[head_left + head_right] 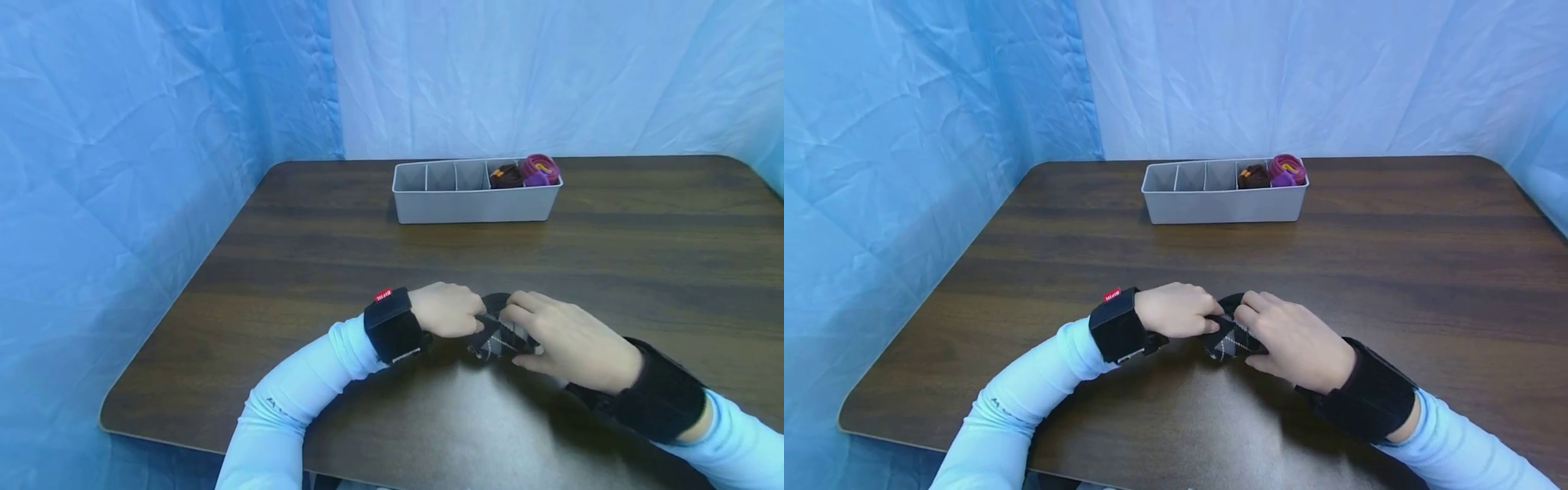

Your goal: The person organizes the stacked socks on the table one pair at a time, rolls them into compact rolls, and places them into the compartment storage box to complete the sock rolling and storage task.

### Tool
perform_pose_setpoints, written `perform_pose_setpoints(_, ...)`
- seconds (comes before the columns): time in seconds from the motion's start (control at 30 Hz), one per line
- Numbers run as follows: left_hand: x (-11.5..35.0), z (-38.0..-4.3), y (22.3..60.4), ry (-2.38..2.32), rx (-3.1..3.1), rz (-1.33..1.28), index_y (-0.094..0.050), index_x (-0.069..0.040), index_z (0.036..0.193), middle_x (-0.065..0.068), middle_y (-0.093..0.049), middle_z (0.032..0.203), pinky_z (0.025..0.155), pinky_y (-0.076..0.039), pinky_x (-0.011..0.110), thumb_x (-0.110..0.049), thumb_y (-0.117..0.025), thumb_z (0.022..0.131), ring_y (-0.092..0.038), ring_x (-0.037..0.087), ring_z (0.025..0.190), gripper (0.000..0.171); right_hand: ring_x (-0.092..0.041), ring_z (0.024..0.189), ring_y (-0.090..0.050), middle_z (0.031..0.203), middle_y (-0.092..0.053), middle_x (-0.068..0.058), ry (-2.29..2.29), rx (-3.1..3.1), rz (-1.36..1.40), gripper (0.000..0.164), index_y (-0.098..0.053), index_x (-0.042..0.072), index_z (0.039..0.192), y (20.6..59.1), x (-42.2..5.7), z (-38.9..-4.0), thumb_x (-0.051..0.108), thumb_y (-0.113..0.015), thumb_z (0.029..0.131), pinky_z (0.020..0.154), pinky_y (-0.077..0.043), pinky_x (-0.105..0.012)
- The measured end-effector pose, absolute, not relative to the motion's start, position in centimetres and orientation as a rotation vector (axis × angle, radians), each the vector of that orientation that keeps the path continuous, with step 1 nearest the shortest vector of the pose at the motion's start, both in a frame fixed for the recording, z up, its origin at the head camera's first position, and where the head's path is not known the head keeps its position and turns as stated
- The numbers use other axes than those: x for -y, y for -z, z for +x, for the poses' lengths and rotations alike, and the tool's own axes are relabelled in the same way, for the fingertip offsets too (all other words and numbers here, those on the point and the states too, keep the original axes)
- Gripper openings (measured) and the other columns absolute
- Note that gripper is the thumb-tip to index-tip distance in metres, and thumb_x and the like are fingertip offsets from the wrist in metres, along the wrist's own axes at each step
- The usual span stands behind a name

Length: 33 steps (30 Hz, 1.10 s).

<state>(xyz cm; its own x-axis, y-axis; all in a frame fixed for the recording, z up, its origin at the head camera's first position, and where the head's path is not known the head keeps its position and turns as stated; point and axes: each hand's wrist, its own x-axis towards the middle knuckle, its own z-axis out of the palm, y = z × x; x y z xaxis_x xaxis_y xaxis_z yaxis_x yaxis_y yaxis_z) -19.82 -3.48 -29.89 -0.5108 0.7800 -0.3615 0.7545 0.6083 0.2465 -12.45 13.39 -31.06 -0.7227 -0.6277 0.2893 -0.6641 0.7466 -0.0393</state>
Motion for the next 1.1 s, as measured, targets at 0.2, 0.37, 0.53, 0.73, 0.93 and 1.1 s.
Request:
perform_pose_setpoints(0.2, 3.7, -20.2, 30.3, -0.212, -2.579, 1.289, -0.049, -0.014, 0.11, -0.003, -0.054, 0.094, 0.069, -0.043, 0.019, -0.022, -0.046, 0.086, -0.052, 0.008, 0.083, 0.026, -0.008, 0.07, -0.051, 0.081, -0.053, -0.001, -0.189, 2.681, 1.024, 0.043, -0.058, 0.004, 0.091, 31.4, -13.6, -13.3, 0.015, -0.078, 0.055, 0.062, -0.048, -0.023)
perform_pose_setpoints(0.37, 3.9, -17.8, 30.9, -0.097, -2.922, 1.703, -0.052, -0.013, 0.109, -0.001, -0.053, 0.103, 0.078, -0.043, 0.016, -0.02, -0.056, 0.08, -0.051, 0.009, 0.093, 0.029, -0.006, 0.065, -0.05, 0.079, -0.053, 0.001, -0.265, 2.813, 1.067, 0.035, -0.059, 0.004, 0.091, 30.5, -14.1, -14.5, 0.014, -0.074, 0.061, 0.057, -0.044, -0.019)
perform_pose_setpoints(0.53, 3.8, -16.0, 31.4, 0.183, -2.998, 1.835, -0.055, -0.012, 0.104, -0.001, -0.056, 0.098, 0.073, -0.045, 0.017, -0.03, -0.059, 0.077, -0.053, 0.009, 0.087, 0.033, -0.005, 0.062, -0.043, 0.072, -0.049, 0.006, -0.341, 2.947, 1.108, 0.026, -0.06, 0.007, 0.088, 29.3, -14.1, -16.0, 0.01, -0.071, 0.065, 0.054, -0.038, -0.019)
perform_pose_setpoints(0.73, 2.8, -17.2, 30.5, 0.236, -2.935, 1.598, -0.056, -0.012, 0.105, -0.002, -0.058, 0.096, 0.072, -0.045, 0.016, -0.024, -0.062, 0.073, -0.053, 0.008, 0.085, 0.034, -0.007, 0.063, -0.045, 0.074, -0.052, 0.004, -0.318, 2.964, 1.066, 0.028, -0.061, 0.007, 0.091, 29.1, -13.9, -16.3, 0.012, -0.071, 0.066, 0.057, -0.042, -0.02)
perform_pose_setpoints(0.93, 2.4, -20.0, 29.1, -0.06, -2.712, 1.388, -0.057, -0.012, 0.107, -0.002, -0.061, 0.095, 0.072, -0.044, 0.018, -0.022, -0.063, 0.073, -0.055, 0.008, 0.084, 0.036, -0.013, 0.071, -0.052, 0.081, -0.055, -0.005, -0.123, 2.725, 0.991, 0.051, -0.058, 0.002, 0.095, 30.5, -13.9, -15.4, 0.017, -0.08, 0.052, 0.065, -0.049, -0.031)
perform_pose_setpoints(1.1, 2.6, -20.8, 28.9, -0.172, -2.687, 1.328, -0.058, -0.014, 0.107, -0.003, -0.06, 0.098, 0.072, -0.043, 0.019, -0.02, -0.063, 0.074, -0.053, 0.008, 0.086, 0.034, -0.014, 0.066, -0.051, 0.076, -0.055, -0.005, -0.101, 2.705, 0.982, 0.046, -0.058, 0.001, 0.091, 31.1, -13.8, -16.2, 0.014, -0.08, 0.052, 0.064, -0.049, -0.032)
